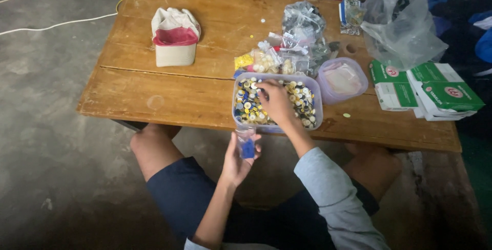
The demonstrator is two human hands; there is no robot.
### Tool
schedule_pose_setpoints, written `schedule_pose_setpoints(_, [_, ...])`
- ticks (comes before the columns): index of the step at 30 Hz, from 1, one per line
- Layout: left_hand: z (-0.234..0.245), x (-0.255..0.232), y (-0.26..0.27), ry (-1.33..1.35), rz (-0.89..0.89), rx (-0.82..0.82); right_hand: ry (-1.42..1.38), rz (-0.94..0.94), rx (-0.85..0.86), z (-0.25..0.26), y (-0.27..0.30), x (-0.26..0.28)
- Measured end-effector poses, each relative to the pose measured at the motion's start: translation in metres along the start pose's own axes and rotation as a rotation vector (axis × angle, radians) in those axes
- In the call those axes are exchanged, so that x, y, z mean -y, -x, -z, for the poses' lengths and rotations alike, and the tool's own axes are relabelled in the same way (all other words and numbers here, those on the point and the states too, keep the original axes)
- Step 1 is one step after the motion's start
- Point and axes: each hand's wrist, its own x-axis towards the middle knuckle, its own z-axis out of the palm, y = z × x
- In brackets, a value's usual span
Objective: The person sits at a wooden table and sorts small plastic bottle caps from a container into a small plastic bag. They repeatedly pick up caps, place them into the bag, and occasionally shake the bag to settle the contents.
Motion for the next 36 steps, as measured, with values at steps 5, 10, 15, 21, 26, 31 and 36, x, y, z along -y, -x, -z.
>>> schedule_pose_setpoints(5, [0.029,0.006,-0.013,0.004,0.001,-0.018,-0.084,0.049,0.091,-0.008,-0.005,0.028])
schedule_pose_setpoints(10, [0.033,0.004,-0.012,0.030,0.023,-0.054,0.060,-0.009,0.106,-0.034,-0.016,0.010])
schedule_pose_setpoints(15, [0.026,0.000,-0.010,-0.024,0.017,-0.043,0.170,-0.021,0.132,-0.036,-0.015,0.006])
schedule_pose_setpoints(21, [0.016,-0.003,-0.008,-0.114,0.015,0.004,-0.070,-0.142,0.015,-0.004,-0.004,0.033])
schedule_pose_setpoints(26, [-0.002,-0.006,-0.001,-0.164,-0.003,0.027,-0.239,-0.154,-0.072,0.022,0.005,0.032])
schedule_pose_setpoints(31, [-0.018,-0.008,0.006,-0.226,-0.010,0.014,-0.353,-0.195,-0.105,0.028,0.009,0.003])
schedule_pose_setpoints(36, [-0.018,-0.007,0.004,-0.299,-0.038,0.032,-0.355,-0.238,-0.103,0.056,0.024,0.034])
